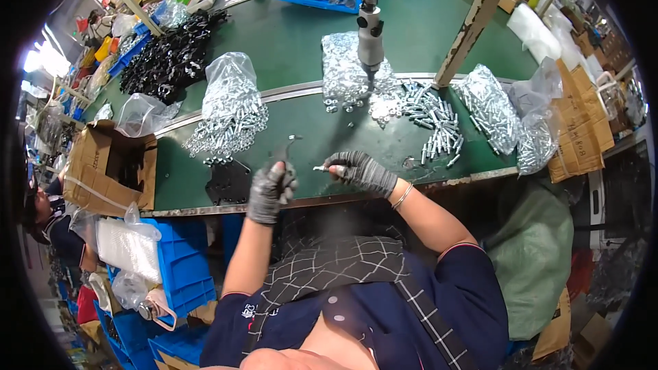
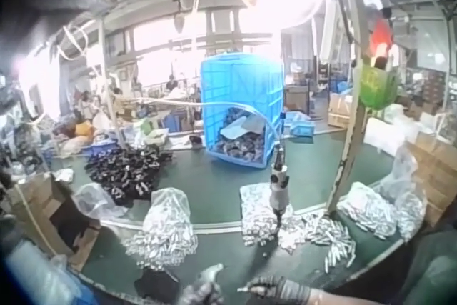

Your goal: Assembling small plastic components using a pneumatic screwdriver at an assembly line workstation.

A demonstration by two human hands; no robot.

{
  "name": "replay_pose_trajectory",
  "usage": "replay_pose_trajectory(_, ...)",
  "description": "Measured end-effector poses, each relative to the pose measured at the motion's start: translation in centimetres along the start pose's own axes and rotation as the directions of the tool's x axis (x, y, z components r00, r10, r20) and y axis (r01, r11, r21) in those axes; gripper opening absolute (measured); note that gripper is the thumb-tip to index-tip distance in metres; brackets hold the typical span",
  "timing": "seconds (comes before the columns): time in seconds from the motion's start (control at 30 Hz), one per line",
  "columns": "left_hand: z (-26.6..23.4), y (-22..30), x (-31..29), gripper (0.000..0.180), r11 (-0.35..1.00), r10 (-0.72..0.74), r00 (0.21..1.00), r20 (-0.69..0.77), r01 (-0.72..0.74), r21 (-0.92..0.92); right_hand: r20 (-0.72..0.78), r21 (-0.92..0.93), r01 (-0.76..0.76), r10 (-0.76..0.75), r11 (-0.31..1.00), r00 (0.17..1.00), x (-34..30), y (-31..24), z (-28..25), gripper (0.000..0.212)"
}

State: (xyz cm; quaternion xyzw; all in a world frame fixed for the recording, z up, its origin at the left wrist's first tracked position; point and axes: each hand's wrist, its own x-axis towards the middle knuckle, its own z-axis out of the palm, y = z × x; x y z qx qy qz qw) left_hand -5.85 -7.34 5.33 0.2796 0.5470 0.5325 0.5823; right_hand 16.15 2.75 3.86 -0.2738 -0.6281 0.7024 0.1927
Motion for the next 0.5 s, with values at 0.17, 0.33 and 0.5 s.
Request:
replay_pose_trajectory(0.17,2.0,-2.8,1.0,0.039,0.938,-0.126,0.975,0.183,0.177,-0.298,0.043,0.279,-0.068,0.058,0.958,0.997,-0.1,-0.5,2.4,0.014)
replay_pose_trajectory(0.33,1.7,-4.9,1.5,0.036,0.843,-0.116,0.960,0.253,0.230,-0.486,-0.083,0.206,0.014,0.003,0.978,0.997,-0.4,-0.6,3.5,0.012)
replay_pose_trajectory(0.5,2.4,-5.6,1.6,0.038,0.695,-0.081,0.944,0.321,0.285,-0.661,-0.076,0.347,-0.061,0.092,0.936,0.993,0.2,0.2,3.6,0.015)
